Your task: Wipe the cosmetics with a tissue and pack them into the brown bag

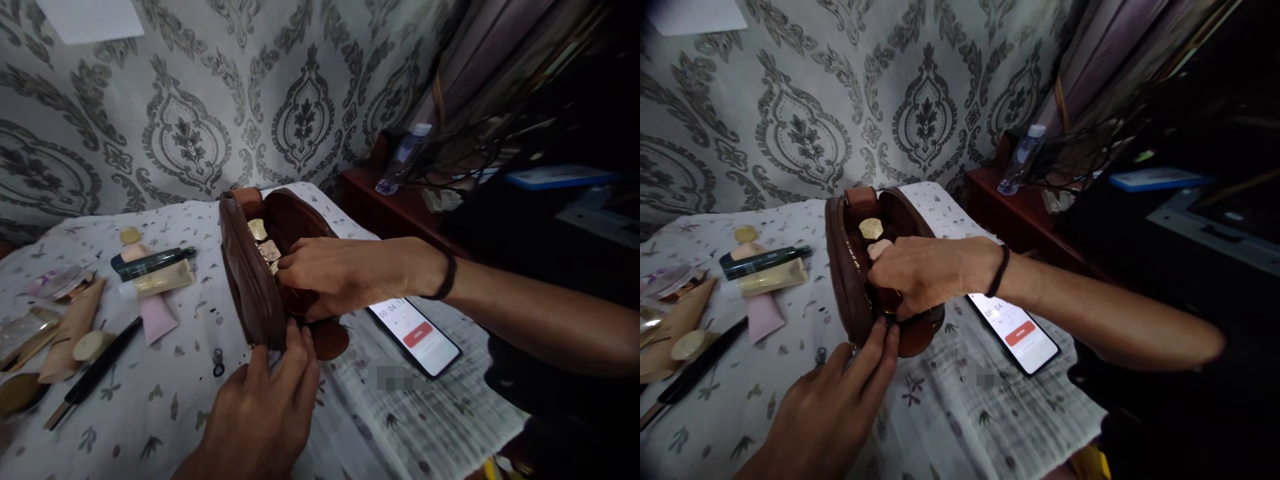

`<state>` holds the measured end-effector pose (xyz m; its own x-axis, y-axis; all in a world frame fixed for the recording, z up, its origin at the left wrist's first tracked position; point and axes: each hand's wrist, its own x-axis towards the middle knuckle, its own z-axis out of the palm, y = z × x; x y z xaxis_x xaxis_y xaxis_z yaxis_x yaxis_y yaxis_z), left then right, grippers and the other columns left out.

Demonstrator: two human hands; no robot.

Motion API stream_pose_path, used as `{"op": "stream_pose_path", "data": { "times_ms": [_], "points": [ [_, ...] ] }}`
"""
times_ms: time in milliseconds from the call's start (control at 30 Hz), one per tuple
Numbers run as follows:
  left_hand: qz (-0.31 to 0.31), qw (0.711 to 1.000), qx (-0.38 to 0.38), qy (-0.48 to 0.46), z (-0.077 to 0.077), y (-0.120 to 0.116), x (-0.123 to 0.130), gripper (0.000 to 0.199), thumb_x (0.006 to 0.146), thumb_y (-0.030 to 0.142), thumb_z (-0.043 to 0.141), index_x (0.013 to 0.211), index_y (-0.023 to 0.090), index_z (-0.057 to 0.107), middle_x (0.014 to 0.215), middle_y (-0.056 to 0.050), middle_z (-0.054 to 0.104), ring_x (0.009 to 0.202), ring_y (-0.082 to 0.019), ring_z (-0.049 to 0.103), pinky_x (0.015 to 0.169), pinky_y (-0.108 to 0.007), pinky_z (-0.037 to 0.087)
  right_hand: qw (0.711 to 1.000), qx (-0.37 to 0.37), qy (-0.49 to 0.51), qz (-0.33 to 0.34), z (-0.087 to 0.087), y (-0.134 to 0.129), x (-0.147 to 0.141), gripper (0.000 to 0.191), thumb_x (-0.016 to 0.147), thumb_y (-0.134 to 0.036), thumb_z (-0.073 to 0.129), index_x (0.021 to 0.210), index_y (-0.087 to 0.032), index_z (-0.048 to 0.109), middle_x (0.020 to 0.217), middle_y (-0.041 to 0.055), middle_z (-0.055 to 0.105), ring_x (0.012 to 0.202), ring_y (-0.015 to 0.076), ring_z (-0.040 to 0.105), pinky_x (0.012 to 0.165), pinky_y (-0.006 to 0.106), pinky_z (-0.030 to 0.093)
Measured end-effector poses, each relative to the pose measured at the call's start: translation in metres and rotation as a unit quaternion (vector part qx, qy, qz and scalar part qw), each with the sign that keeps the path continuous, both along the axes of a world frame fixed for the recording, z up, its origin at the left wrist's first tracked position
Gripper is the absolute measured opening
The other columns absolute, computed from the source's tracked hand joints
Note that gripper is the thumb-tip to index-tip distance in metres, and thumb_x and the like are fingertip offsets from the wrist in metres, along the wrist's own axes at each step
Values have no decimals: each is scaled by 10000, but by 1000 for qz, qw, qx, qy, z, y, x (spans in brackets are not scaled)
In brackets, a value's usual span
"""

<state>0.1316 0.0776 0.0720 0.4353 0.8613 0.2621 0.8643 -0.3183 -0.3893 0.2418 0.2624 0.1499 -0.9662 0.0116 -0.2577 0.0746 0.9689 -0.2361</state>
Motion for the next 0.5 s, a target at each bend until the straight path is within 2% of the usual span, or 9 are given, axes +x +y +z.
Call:
{"op": "stream_pose_path", "data": {
  "times_ms": [200, 367, 500],
  "points": [
    [4, 1000, -12, -5, 0, 1, 1, 421, 875, 183, 572, 1293, 174, 619, 1299, -144, 617, 699, -161, 633, 431, -228, 555, 999, 43, 0, -6, 2, -6, 2, 100, 787, -188, 689, 847, -124, 640, 877, 52, 652, 808, 183, 576, 724, 307, 354],
    [7, 1000, -11, -4, 0, 1, 1, 421, 881, 204, 567, 1299, 175, 613, 1296, -131, 622, 705, -159, 637, 428, -219, 555, 999, 16, -25, -27, 5, -6, 1, 110, 777, -237, 691, 784, -138, 644, 748, 20, 632, 709, 165, 567, 642, 279, 330],
    [8, 1000, -9, 2, -2, 1, 0, 449, 870, 206, 580, 1317, 178, 594, 1292, -134, 615, 711, -158, 632, 443, -217, 552, 999, -6, -18, -29, 6, -3, 4, 138, 791, -275, 685, 782, -143, 645, 760, 19, 621, 705, 157, 554, 625, 267, 327]
  ]
}}
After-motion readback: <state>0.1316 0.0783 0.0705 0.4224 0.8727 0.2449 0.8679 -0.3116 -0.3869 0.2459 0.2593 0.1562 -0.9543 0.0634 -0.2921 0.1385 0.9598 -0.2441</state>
